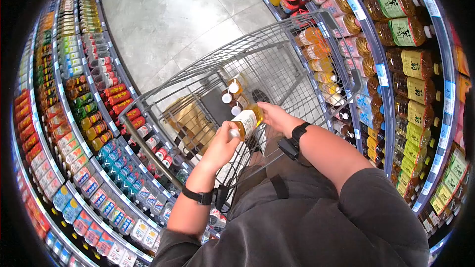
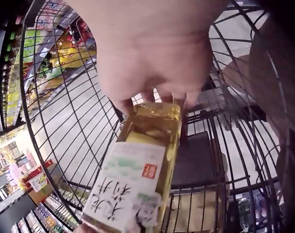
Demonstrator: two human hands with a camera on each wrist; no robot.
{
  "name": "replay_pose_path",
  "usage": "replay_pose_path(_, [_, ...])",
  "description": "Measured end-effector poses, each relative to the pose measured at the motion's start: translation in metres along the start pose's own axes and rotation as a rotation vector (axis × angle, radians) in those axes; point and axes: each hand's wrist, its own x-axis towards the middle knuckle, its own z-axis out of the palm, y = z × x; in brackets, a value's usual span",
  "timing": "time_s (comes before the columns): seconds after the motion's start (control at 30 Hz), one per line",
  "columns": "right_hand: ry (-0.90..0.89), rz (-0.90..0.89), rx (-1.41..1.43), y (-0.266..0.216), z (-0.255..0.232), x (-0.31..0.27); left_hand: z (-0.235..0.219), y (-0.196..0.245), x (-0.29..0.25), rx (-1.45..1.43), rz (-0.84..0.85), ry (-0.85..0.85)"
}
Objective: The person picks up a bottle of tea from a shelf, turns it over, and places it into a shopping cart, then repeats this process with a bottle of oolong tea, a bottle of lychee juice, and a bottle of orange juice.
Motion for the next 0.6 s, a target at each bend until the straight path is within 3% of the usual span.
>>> replay_pose_path(0.03, [-0.013,-0.006,-0.012,-0.002,0.009,-0.01,-0.007,0.004,-0.012,-0.084,-0.029,-0.059])
replay_pose_path(0.13, [-0.219,0.058,0.146,0.001,0.035,-0.026,-0.022,0.01,-0.049,-0.002,0.104,-0.037])
replay_pose_path(0.17, [-0.231,0.051,0.133,0.005,0.042,-0.03,-0.027,0.016,-0.063,0.063,0.184,-0.03])
replay_pose_path(0.23, [-0.232,0.051,0.057,0.01,0.058,-0.041,-0.038,0.025,-0.088,0.107,0.181,-0.027])
replay_pose_path(0.43, [-0.27,0.064,-0.082,0.013,0.106,-0.099,-0.057,0.024,-0.161,0.17,0.263,0.243])
replay_pose_path(0.5, [-0.353,0.0,-0.146,0.013,0.12,-0.13,-0.061,0.013,-0.182,0.205,0.372,0.348])
replay_pose_path(0.57, [-0.403,-0.044,-0.172,0.019,0.122,-0.147,-0.066,-0.005,-0.199,0.086,0.309,0.387])
replay_pose_path(0.6, [-0.436,-0.078,-0.229,0.017,0.131,-0.17,-0.068,0.01,-0.221,-0.048,0.226,0.35])
